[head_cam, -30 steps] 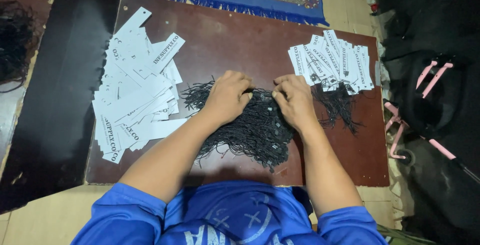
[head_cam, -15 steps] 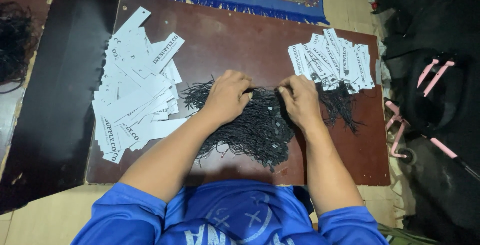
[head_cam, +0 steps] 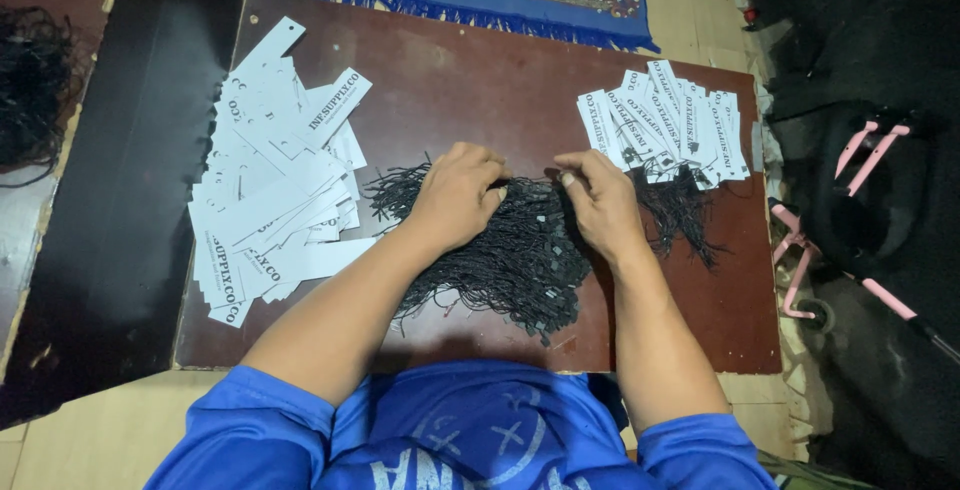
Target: The person sits at a table and repeatedly picks up white rectangular tags and black string. They tie the string around the tags and place the finished items into a pile on the right side of the table.
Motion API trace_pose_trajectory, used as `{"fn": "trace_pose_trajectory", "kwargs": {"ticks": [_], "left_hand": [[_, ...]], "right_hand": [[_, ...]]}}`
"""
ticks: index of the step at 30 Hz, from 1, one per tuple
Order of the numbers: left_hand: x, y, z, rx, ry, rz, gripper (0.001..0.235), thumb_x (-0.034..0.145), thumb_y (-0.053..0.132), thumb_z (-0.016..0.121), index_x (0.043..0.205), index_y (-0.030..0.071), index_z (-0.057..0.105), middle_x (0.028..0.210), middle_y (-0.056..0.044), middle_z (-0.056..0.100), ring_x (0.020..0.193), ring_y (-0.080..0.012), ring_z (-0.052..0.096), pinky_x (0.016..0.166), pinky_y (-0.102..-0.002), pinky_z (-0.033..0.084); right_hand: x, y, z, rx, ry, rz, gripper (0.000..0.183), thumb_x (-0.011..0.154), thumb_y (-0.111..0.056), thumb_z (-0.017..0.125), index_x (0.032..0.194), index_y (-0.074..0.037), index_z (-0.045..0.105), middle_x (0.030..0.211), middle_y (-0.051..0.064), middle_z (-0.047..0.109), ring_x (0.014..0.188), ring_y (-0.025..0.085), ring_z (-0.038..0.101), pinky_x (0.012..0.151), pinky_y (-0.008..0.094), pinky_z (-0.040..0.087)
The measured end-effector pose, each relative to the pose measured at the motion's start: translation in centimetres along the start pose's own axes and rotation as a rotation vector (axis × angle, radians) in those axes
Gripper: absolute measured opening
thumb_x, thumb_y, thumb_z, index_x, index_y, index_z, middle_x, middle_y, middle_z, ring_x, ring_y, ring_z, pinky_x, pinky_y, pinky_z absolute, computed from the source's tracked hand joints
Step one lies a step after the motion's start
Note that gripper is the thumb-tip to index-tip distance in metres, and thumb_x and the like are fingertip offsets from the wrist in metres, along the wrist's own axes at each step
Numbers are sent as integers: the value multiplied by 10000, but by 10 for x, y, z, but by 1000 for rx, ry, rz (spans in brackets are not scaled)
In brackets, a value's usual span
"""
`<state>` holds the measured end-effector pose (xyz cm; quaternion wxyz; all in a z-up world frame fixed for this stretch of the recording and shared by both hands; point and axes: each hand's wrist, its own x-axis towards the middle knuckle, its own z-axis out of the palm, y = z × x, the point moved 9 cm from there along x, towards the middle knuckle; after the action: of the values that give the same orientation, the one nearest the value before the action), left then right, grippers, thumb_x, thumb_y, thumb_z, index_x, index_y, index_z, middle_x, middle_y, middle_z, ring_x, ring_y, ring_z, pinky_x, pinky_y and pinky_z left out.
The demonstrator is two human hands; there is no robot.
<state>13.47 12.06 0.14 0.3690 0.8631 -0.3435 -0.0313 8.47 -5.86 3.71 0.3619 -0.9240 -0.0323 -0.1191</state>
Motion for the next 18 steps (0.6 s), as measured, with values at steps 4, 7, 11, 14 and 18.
{"fn": "trace_pose_trajectory", "kwargs": {"ticks": [4, 7, 11, 14, 18], "left_hand": [[0, -1, 0, -1, 4, -2, 213, 936, 193, 650, 1118, 134, 745, 1179, -61, 679, 1235, -260, 528, 942, -403, 433], [0, 0, 0, 12, 12, 14, 237, 934, 198, 651, 1144, 129, 737, 1183, -74, 677, 1236, -272, 529, 937, -412, 434], [-4, 12, -10, -7, 63, 66, 286, 958, 250, 629, 1218, 156, 705, 1241, -60, 653, 1250, -265, 519, 945, -409, 431], [-7, 21, -17, 5, 150, 136, 302, 993, 300, 605, 1256, 175, 680, 1263, -30, 648, 1252, -237, 527, 932, -372, 416], [-7, 26, -13, -21, 210, 179, 335, 977, 325, 651, 1281, 185, 672, 1214, -4, 672, 1254, -224, 534, 940, -372, 381]], "right_hand": [[-1, 9, 2, 2, 27, -64, 189, 964, -26, 645, 1090, -107, 758, 933, 133, 700, 943, 388, 693, 857, 476, 534], [0, 12, 4, 47, 42, -80, 219, 965, 2, 614, 1082, -106, 764, 927, 126, 700, 928, 365, 703, 854, 459, 539], [-2, 9, 5, 171, 79, -108, 179, 971, -14, 628, 1070, -90, 757, 917, 120, 698, 904, 322, 704, 836, 434, 541], [-3, -5, 3, 259, 104, -174, 122, 967, -27, 642, 1032, -64, 739, 901, 121, 702, 874, 302, 702, 810, 417, 539], [-7, -24, 3, 325, 108, -259, 129, 926, 20, 666, 975, -58, 756, 890, 106, 717, 836, 277, 706, 780, 377, 545]]}}
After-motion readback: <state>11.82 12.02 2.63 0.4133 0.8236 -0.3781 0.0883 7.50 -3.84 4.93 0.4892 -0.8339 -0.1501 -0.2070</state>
